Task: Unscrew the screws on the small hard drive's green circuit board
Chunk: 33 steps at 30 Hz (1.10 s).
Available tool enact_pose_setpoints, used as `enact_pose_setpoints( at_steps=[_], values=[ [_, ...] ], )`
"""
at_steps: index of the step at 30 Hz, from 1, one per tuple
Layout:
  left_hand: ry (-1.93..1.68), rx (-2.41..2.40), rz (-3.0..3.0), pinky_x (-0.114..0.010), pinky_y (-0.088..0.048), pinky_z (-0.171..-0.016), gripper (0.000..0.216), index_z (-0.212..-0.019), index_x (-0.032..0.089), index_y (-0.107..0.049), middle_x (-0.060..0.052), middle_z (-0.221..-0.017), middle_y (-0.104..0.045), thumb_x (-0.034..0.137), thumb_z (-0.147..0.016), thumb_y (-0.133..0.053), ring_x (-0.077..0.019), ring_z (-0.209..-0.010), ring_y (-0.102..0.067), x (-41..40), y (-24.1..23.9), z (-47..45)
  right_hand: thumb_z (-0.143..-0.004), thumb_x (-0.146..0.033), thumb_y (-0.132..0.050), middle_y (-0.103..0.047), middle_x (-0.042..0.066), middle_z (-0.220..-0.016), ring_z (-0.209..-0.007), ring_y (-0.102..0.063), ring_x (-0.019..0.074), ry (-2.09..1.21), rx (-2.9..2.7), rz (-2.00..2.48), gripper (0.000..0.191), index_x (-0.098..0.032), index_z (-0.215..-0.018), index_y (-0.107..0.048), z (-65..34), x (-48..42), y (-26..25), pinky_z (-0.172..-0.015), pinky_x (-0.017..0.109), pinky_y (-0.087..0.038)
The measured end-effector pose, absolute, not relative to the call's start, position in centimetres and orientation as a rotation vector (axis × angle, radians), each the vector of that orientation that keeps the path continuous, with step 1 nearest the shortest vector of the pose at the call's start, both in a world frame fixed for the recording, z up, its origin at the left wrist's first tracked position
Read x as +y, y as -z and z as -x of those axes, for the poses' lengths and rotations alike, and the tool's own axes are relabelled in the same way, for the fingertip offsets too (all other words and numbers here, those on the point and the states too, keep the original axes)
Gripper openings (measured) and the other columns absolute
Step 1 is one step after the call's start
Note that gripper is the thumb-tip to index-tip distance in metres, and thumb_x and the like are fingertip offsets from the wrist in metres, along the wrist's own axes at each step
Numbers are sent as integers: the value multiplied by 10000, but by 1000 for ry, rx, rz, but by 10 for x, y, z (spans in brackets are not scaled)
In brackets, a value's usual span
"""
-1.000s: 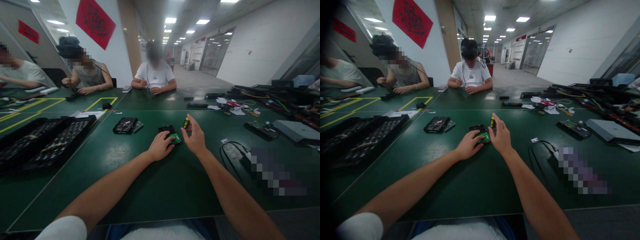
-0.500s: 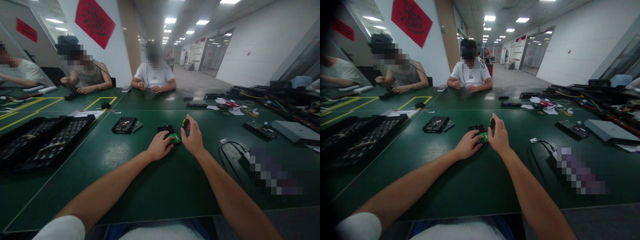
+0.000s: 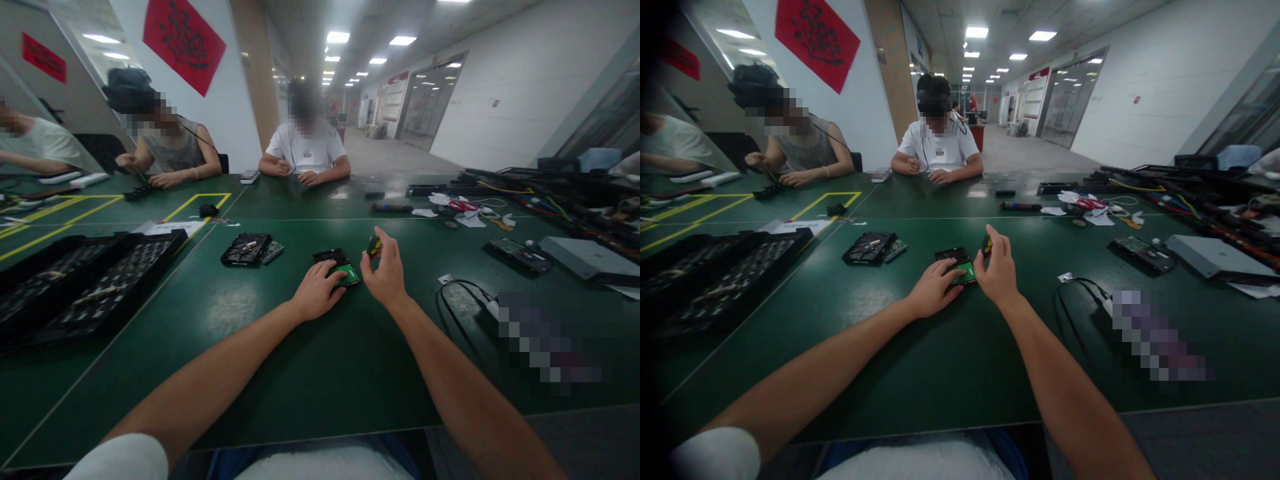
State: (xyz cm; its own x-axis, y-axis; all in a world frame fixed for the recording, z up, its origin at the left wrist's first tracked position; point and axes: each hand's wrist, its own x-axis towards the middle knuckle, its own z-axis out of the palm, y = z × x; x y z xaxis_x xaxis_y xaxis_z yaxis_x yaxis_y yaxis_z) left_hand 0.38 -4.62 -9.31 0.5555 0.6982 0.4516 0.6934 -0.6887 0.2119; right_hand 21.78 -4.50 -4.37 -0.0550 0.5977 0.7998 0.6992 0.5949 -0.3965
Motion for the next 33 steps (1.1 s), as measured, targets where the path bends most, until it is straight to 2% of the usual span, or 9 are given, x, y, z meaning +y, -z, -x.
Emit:
enact_pose_setpoints(
  at_steps=[4, 6, 11, 18, 25, 30, 33],
  values=[
    [-795, 1242, -2768, -564, -390, -1187, 427, -1376, 238, -606, -147, -1516, -481, 402, -983, -585, -334, -1444, -426, -46, 94, -3, -953, -333, -630, -528, 102, -1200, -909, -603, 234, 122, -1737, 1115, 587, -298, -1510, -449, -220, -46, 41, -840, 447, -606],
    [-785, 1249, -2774, -562, -387, -1190, 429, -1378, 232, -606, -152, -1513, -483, 407, -988, -576, -335, -1443, -425, -46, 94, -3, -959, -325, -625, -542, 92, -1163, -863, -607, 223, 119, -1748, 1126, 583, -303, -1515, -450, -221, -46, 40, -841, 446, -604],
    [-769, 1253, -2779, -565, -392, -1184, 422, -1368, 225, -615, -157, -1515, -481, 409, -991, -569, -342, -1441, -427, -46, 93, -3, -965, -244, -585, -588, 102, -1195, -905, -635, 236, 71, -1821, 1060, 663, -299, -1579, -341, -221, -47, 39, -888, 465, -606],
    [-796, 1241, -2781, -568, -405, -1175, 422, -1359, 233, -621, -151, -1502, -496, 395, -970, -606, -342, -1424, -448, -46, 93, -4, -969, -324, -623, -584, 92, -1153, -894, -634, 236, 120, -1769, 1068, 534, -298, -1482, -477, -222, -47, 38, -823, 448, -615],
    [-803, 1234, -2767, -567, -395, -1182, 420, -1356, 221, -624, -158, -1508, -491, 392, -973, -601, -345, -1432, -440, -46, 92, -4, -990, -295, -568, -586, 138, -1307, -982, -659, 257, 83, -1785, 1032, 603, -272, -1557, -363, -222, -45, 41, -853, 455, -622],
    [-806, 1229, -2767, -569, -396, -1179, 422, -1364, 225, -617, -159, -1505, -496, 382, -973, -602, -345, -1429, -442, -47, 92, -3, -969, -345, -624, -579, 102, -1188, -894, -643, 232, 99, -1751, 1057, 546, -284, -1485, -454, -223, -45, 41, -791, 439, -629],
    [-794, 1234, -2774, -566, -398, -1178, 418, -1361, 221, -618, -160, -1505, -495, 390, -980, -590, -344, -1429, -441, -47, 92, -3, -976, -335, -610, -602, 109, -1201, -866, -657, 234, 122, -1750, 1091, 586, -290, -1526, -413, -223, -44, 42, -805, 464, -629]
  ],
)
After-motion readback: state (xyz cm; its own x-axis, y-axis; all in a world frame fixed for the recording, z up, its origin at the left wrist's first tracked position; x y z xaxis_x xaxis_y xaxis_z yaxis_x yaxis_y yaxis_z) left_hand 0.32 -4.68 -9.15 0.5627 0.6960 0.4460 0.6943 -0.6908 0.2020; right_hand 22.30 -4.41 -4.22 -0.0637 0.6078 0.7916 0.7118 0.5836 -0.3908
